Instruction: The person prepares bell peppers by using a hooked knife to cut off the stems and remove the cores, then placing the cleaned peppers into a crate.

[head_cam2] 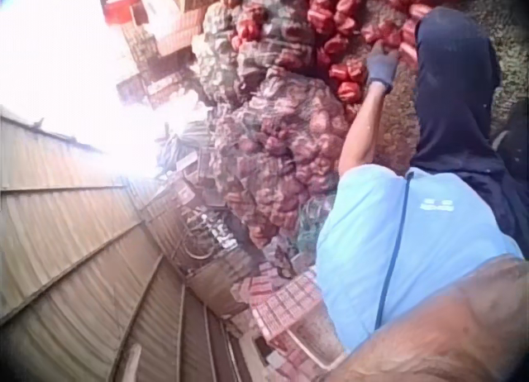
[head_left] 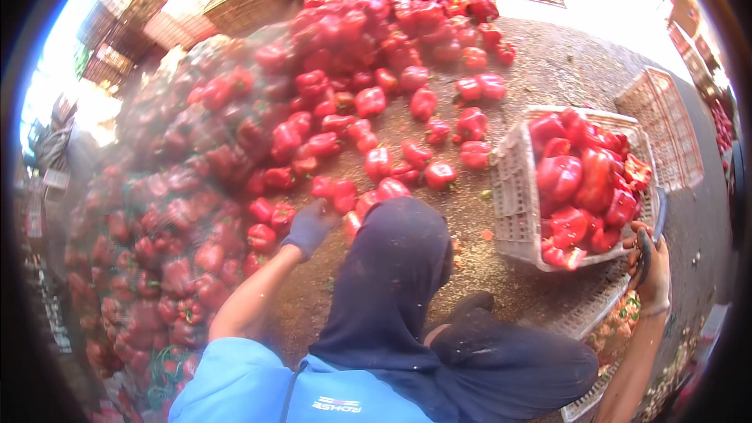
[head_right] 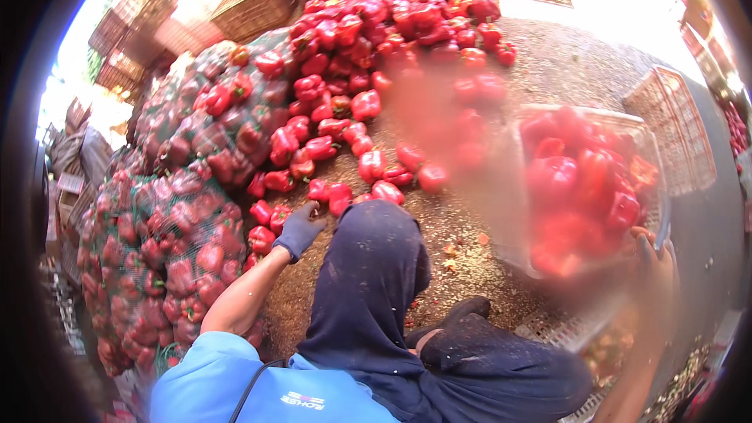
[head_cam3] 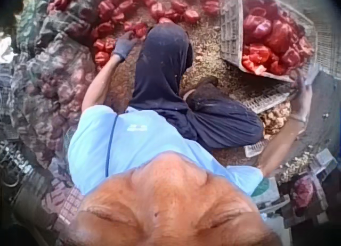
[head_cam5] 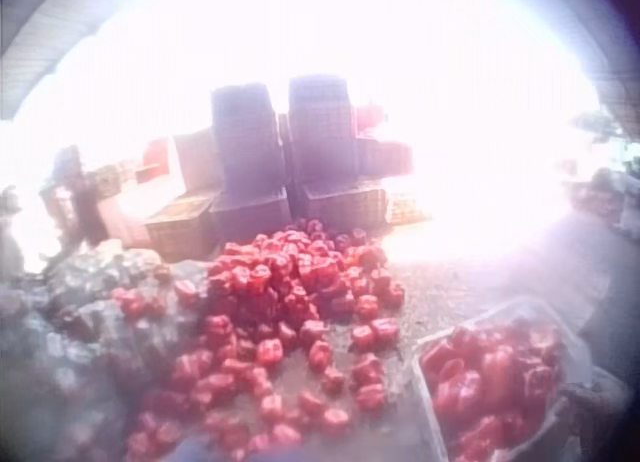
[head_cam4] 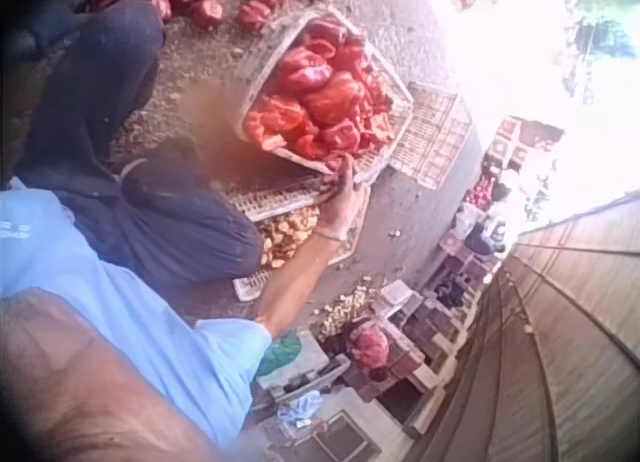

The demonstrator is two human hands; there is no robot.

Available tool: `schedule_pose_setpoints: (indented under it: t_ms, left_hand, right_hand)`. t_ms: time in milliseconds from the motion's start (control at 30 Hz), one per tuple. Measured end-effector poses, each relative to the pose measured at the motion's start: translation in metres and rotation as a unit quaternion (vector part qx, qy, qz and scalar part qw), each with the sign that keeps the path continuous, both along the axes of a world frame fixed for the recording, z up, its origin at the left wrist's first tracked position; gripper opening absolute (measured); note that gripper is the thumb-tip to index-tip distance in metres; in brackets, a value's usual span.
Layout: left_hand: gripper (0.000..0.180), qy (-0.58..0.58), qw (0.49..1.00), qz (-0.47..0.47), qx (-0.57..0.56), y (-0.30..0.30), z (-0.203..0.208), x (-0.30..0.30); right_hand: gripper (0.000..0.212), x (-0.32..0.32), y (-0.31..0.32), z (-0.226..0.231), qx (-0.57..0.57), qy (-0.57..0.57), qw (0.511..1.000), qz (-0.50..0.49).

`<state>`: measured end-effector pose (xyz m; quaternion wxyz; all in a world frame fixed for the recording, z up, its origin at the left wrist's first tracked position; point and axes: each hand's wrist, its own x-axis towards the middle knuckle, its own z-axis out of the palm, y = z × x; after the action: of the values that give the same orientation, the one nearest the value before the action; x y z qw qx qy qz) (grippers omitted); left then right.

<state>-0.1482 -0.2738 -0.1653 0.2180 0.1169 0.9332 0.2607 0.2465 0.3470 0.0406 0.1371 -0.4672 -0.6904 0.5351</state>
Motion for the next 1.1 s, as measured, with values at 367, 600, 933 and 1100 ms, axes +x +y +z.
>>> schedule_pose_setpoints:
  t_ms: [367, 600, 933, 1100]
  left_hand:
    - [0.082, 0.225, 0.957, 0.167, -0.072, -0.095, -0.018, -0.122]
    - [0.1, 0.275, 0.931, -0.1, -0.219, -0.045, 0.007, -0.205]
    - [0.088, 0.192, 0.941, -0.116, -0.254, -0.029, -0.02, -0.268]
    - [0.081, 0.057, 0.997, 0.037, -0.033, -0.033, -0.007, -0.258]
  right_hand:
    - [0.043, -0.083, -0.144, -0.053, -0.08, -0.036, 0.975, 0.203]
    - [0.038, -0.121, -0.208, -0.038, -0.168, -0.151, 0.971, 0.08]
    - [0.032, -0.112, -0.225, -0.056, -0.236, -0.157, 0.957, 0.058]
    - [0.032, -0.108, -0.218, -0.066, -0.236, -0.148, 0.959, 0.047]
